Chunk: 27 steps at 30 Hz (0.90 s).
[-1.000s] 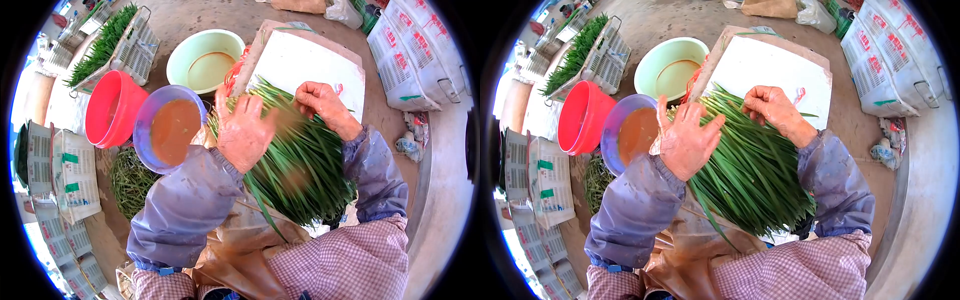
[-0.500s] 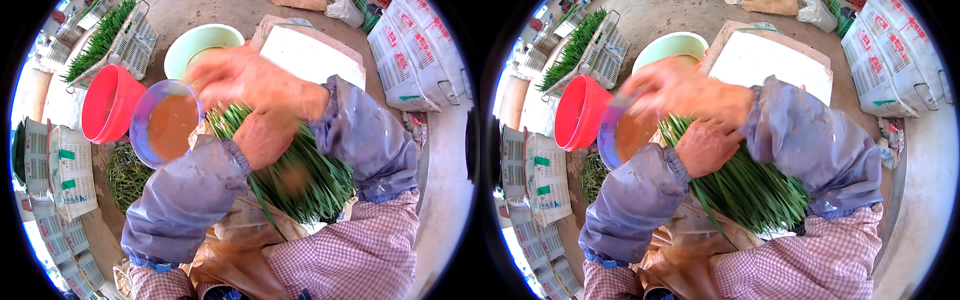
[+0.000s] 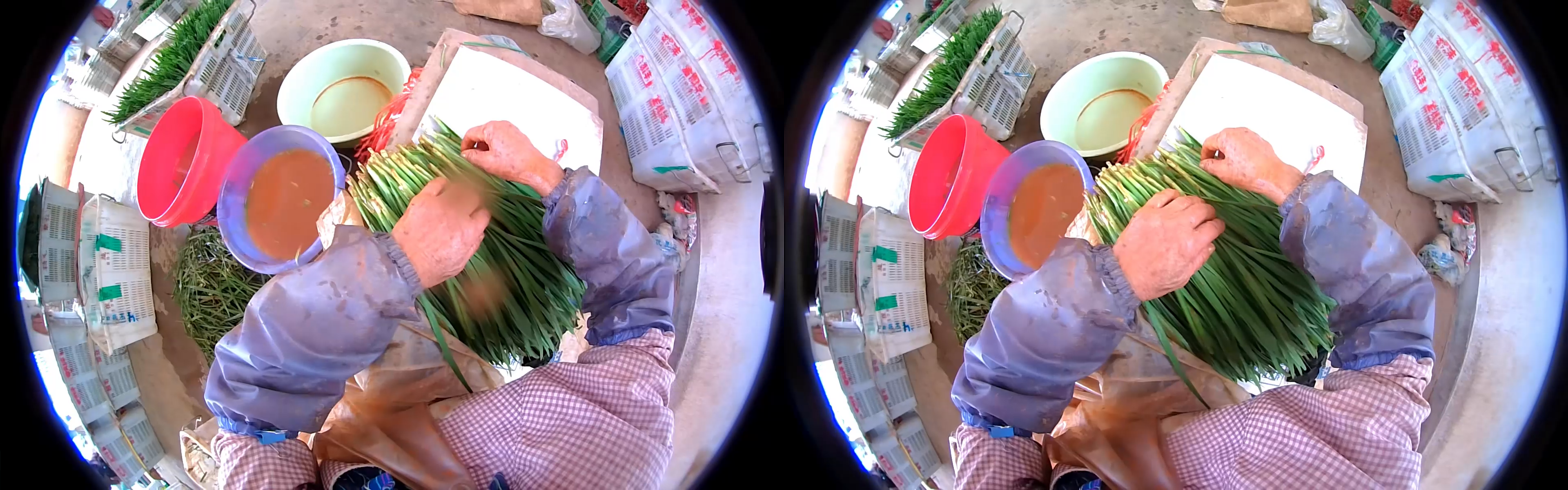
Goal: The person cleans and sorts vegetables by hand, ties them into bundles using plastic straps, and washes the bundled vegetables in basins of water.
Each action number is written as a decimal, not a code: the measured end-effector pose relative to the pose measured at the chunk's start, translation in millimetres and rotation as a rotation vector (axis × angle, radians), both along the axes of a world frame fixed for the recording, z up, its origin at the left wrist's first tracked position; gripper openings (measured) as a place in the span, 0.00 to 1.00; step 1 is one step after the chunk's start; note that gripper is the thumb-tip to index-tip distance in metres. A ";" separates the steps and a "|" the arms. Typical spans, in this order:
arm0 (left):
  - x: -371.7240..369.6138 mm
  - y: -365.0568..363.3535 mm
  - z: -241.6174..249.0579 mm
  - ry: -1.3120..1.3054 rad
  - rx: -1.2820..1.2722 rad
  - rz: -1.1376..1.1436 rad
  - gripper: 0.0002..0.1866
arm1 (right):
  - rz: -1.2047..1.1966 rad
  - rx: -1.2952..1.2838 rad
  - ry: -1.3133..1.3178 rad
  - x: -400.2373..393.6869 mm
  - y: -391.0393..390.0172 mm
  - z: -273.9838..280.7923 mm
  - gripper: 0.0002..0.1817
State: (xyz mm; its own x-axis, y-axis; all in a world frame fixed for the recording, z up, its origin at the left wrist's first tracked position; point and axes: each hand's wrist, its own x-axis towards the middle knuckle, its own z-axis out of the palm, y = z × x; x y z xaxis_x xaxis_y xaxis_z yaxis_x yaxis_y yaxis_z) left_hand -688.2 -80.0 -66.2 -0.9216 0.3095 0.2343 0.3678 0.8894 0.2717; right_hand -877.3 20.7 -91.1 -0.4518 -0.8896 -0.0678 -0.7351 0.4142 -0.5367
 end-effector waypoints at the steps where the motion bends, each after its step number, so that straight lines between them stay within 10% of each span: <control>1: 0.9 -1.8 1.6 -0.003 0.015 -0.003 0.13 | 0.008 0.012 -0.038 -0.7 -2.4 -1.4 0.10; 10: 15.6 -8.6 16.9 0.100 0.205 -0.001 0.15 | -0.036 -0.019 0.156 2.3 -11.1 -4.2 0.08; 18: 52.1 -58.7 43.6 0.258 0.414 0.405 0.10 | -0.058 -0.327 -0.208 -10.2 -45.7 -11.9 0.09; 22: 75.1 -90.6 31.0 -0.182 0.383 0.506 0.08 | -0.080 -0.233 -0.061 -7.6 -37.0 -0.6 0.18; 27: 65.2 -96.7 11.7 -0.521 0.281 0.442 0.32 | -0.100 0.060 0.051 8.9 12.2 3.0 0.30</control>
State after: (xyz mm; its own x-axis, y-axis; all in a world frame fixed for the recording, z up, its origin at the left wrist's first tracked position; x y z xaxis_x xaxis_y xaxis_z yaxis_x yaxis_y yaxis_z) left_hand -623.0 -176.7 -54.5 -0.9599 -0.1235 -0.2516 -0.2473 0.7958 0.5527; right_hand -868.5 32.9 -88.1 -0.5422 -0.8349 -0.0942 -0.7141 0.5170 -0.4720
